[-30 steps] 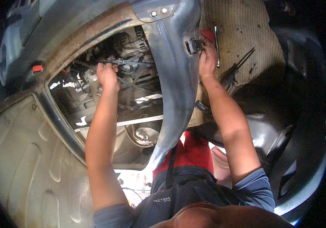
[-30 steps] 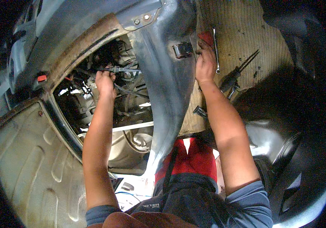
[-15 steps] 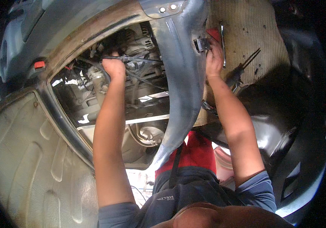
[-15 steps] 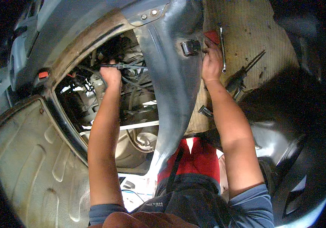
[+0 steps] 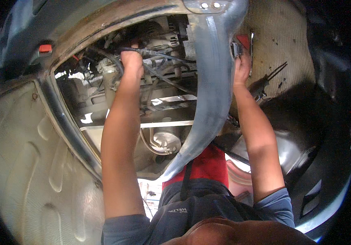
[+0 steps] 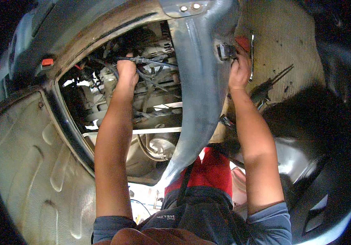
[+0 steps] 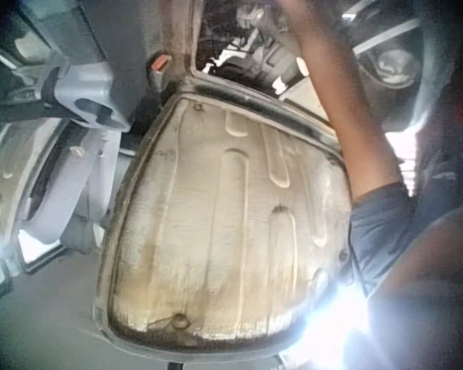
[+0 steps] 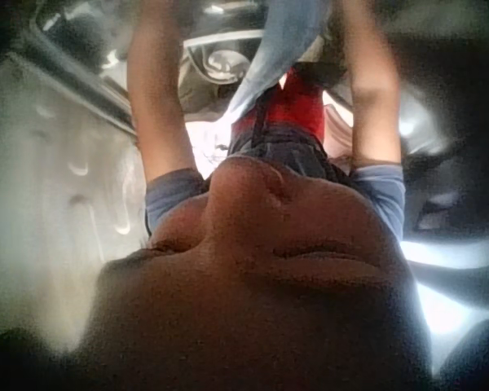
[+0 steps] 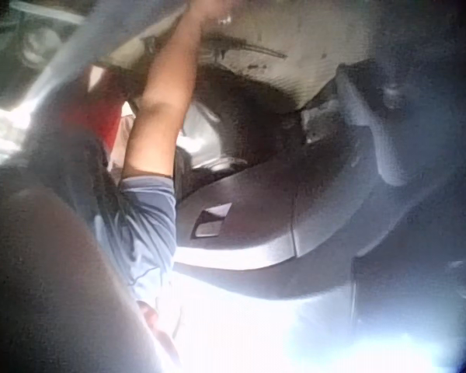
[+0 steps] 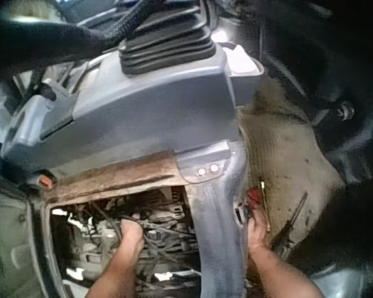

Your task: The person works under the hood of a vehicle, using a wrench to tighten bolts and adjusting hoses and connectors within the engine bay. The hands manipulate various engine components, including hoses and metal parts, while tools are used to secure connections.

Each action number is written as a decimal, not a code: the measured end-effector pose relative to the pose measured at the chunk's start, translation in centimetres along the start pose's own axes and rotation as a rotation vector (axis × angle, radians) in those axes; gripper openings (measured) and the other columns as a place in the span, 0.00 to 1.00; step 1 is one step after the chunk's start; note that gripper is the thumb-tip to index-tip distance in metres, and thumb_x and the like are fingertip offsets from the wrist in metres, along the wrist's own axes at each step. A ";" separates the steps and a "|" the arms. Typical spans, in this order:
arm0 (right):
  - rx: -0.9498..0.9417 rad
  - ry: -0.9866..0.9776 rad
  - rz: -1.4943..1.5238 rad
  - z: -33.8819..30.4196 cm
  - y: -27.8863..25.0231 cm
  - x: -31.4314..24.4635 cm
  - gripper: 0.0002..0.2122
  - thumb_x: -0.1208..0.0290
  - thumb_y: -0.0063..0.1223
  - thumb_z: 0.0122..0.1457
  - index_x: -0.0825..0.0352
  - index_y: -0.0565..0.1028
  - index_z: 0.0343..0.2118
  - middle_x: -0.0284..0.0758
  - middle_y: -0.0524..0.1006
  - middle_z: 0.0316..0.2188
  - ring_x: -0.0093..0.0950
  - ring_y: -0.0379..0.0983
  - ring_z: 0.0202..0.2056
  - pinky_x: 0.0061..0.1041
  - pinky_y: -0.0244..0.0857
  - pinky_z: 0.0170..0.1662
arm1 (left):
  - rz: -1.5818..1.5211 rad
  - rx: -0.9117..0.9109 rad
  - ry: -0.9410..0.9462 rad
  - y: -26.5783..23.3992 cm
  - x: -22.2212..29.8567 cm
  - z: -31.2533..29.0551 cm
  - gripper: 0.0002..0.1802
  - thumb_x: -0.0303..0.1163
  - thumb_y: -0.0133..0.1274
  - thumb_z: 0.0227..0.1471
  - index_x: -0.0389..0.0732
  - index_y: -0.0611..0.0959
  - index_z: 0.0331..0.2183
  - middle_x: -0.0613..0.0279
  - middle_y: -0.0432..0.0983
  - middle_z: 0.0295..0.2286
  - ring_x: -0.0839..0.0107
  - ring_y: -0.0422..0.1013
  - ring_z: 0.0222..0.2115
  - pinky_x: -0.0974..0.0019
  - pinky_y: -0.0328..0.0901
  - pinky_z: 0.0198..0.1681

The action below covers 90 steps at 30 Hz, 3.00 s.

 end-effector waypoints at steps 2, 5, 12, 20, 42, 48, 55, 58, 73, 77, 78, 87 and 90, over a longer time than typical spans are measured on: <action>-0.004 0.011 -0.005 -0.5 0.1 1.2 0.15 0.70 0.44 0.56 0.73 0.75 0.43 0.50 0.74 0.48 0.48 0.68 0.51 0.42 0.58 0.58 | 0.174 0.069 -0.037 0.6 1.4 -1.5 0.17 0.26 0.52 0.54 0.35 0.78 0.47 0.59 0.77 0.43 0.68 0.69 0.40 0.63 0.64 0.43; -0.075 0.051 0.068 -0.2 0.4 1.5 0.19 0.68 0.42 0.58 0.75 0.73 0.49 0.50 0.73 0.51 0.49 0.67 0.53 0.40 0.57 0.59 | 0.205 0.257 0.006 0.0 0.2 -0.7 0.04 0.22 0.52 0.51 0.38 0.78 0.33 0.65 0.73 0.31 0.70 0.63 0.31 0.62 0.62 0.36; -0.089 0.298 0.406 -0.9 1.1 2.0 0.17 0.64 0.42 0.62 0.71 0.74 0.46 0.43 0.74 0.44 0.39 0.70 0.46 0.35 0.63 0.51 | -0.063 0.461 0.056 1.0 -0.7 0.5 0.15 0.34 0.35 0.59 0.39 0.74 0.27 0.64 0.70 0.27 0.67 0.64 0.28 0.64 0.63 0.33; 0.041 0.898 1.203 -1.0 1.4 -1.5 0.15 0.60 0.42 0.65 0.66 0.74 0.42 0.34 0.76 0.35 0.25 0.73 0.35 0.27 0.70 0.40 | -0.571 0.402 -0.223 1.7 0.4 -0.8 0.10 0.32 0.42 0.57 0.43 0.78 0.29 0.68 0.71 0.28 0.68 0.66 0.29 0.65 0.61 0.37; -0.082 0.294 0.377 -0.9 1.2 2.8 0.13 0.66 0.43 0.61 0.70 0.75 0.40 0.43 0.75 0.40 0.40 0.70 0.42 0.36 0.63 0.48 | -0.672 0.483 -0.399 2.3 0.5 -0.7 0.11 0.38 0.43 0.55 0.47 0.78 0.35 0.67 0.74 0.30 0.66 0.67 0.30 0.60 0.63 0.38; -0.085 0.030 -0.009 -0.3 0.6 2.2 0.11 0.71 0.43 0.63 0.69 0.75 0.42 0.35 0.73 0.42 0.30 0.70 0.44 0.28 0.63 0.50 | -0.437 0.264 -0.320 2.1 0.9 -0.7 0.08 0.35 0.46 0.58 0.44 0.77 0.37 0.67 0.73 0.33 0.66 0.67 0.30 0.57 0.65 0.38; -0.089 0.087 0.087 -0.3 0.4 1.4 0.19 0.66 0.42 0.59 0.73 0.74 0.49 0.48 0.75 0.49 0.48 0.69 0.51 0.39 0.58 0.57 | -0.508 0.229 -0.255 2.7 2.4 -1.5 0.16 0.29 0.52 0.55 0.41 0.79 0.47 0.64 0.77 0.40 0.66 0.72 0.34 0.58 0.70 0.36; -0.108 0.108 0.100 -0.4 0.3 1.6 0.19 0.65 0.42 0.60 0.73 0.74 0.49 0.48 0.74 0.50 0.47 0.68 0.52 0.38 0.57 0.58 | -0.580 0.266 -0.251 2.6 1.6 -0.8 0.17 0.25 0.52 0.55 0.40 0.78 0.47 0.64 0.77 0.40 0.65 0.73 0.35 0.58 0.70 0.37; -0.092 0.225 0.323 -1.1 1.5 3.3 0.19 0.65 0.41 0.60 0.73 0.74 0.48 0.49 0.75 0.48 0.47 0.68 0.51 0.39 0.58 0.57 | -0.677 0.328 -0.154 1.7 -1.1 1.3 0.14 0.20 0.51 0.51 0.38 0.79 0.42 0.63 0.76 0.37 0.65 0.72 0.31 0.57 0.70 0.32; -0.089 0.239 0.327 -1.4 1.3 3.8 0.19 0.65 0.41 0.60 0.73 0.74 0.48 0.49 0.75 0.48 0.48 0.68 0.50 0.39 0.58 0.56 | -0.627 0.287 -0.233 2.4 0.6 -0.4 0.15 0.20 0.51 0.52 0.38 0.79 0.44 0.62 0.76 0.39 0.64 0.72 0.33 0.57 0.70 0.34; -0.089 0.242 0.330 -1.4 1.3 3.8 0.19 0.65 0.41 0.60 0.73 0.74 0.48 0.49 0.75 0.48 0.48 0.68 0.50 0.39 0.58 0.56 | -0.546 0.285 -0.233 2.4 1.0 -1.0 0.16 0.21 0.51 0.54 0.39 0.78 0.46 0.62 0.76 0.41 0.63 0.72 0.36 0.57 0.70 0.37; -0.091 0.252 0.349 -0.9 1.4 4.0 0.19 0.64 0.41 0.60 0.72 0.74 0.47 0.50 0.75 0.47 0.48 0.69 0.49 0.40 0.59 0.55 | -0.533 0.215 -0.204 2.3 1.5 -1.3 0.21 0.19 0.55 0.51 0.37 0.77 0.49 0.61 0.76 0.44 0.63 0.72 0.39 0.57 0.70 0.40; -0.091 0.251 0.356 -0.9 1.4 3.9 0.19 0.64 0.41 0.60 0.72 0.74 0.47 0.50 0.75 0.46 0.48 0.69 0.49 0.40 0.59 0.55 | -0.470 0.204 -0.162 2.2 1.0 -0.9 0.22 0.19 0.55 0.51 0.38 0.77 0.49 0.61 0.76 0.44 0.63 0.72 0.39 0.57 0.69 0.41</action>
Point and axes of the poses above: each hand's wrist, its own z-axis towards the middle knuckle, its own y-axis out of the palm, x = y × z, the point moved 3 cm from there along z, towards the middle knuckle
